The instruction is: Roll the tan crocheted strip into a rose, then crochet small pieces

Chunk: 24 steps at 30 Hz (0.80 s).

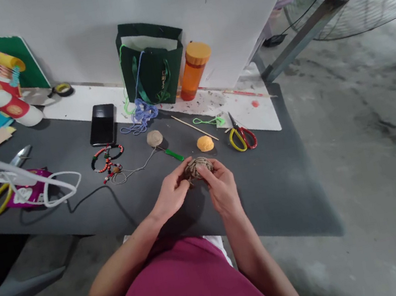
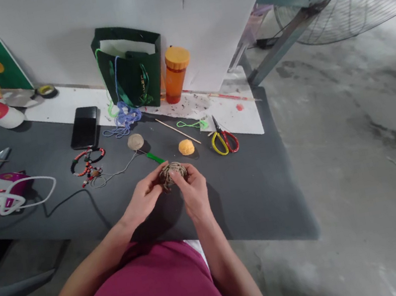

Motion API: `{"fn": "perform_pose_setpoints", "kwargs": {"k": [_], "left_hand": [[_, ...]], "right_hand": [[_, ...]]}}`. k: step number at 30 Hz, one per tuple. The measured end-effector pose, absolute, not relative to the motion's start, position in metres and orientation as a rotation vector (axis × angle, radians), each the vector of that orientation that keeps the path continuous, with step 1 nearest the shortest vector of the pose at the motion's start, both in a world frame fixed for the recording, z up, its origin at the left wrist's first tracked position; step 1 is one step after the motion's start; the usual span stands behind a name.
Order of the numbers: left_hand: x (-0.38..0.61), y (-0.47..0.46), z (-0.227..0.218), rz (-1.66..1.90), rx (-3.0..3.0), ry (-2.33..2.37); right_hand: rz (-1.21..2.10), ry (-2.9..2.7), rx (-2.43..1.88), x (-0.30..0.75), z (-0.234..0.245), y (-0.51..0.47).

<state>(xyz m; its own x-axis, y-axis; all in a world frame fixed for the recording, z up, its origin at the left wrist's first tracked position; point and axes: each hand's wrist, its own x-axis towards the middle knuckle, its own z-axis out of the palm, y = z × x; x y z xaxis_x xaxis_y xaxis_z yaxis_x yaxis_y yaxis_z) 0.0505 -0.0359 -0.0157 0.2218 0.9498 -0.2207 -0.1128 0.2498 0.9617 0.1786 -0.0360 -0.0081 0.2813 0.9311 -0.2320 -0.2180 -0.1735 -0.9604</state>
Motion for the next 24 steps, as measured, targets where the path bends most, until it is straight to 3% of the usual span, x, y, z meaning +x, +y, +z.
{"fn": "perform_pose_setpoints", "kwargs": {"k": [24], "left_hand": [[0.067,-0.038,-0.024,1.156,1.092,1.247]], "right_hand": [[0.979,-0.621,-1.296,0.155,-0.017,-0.041]]}}
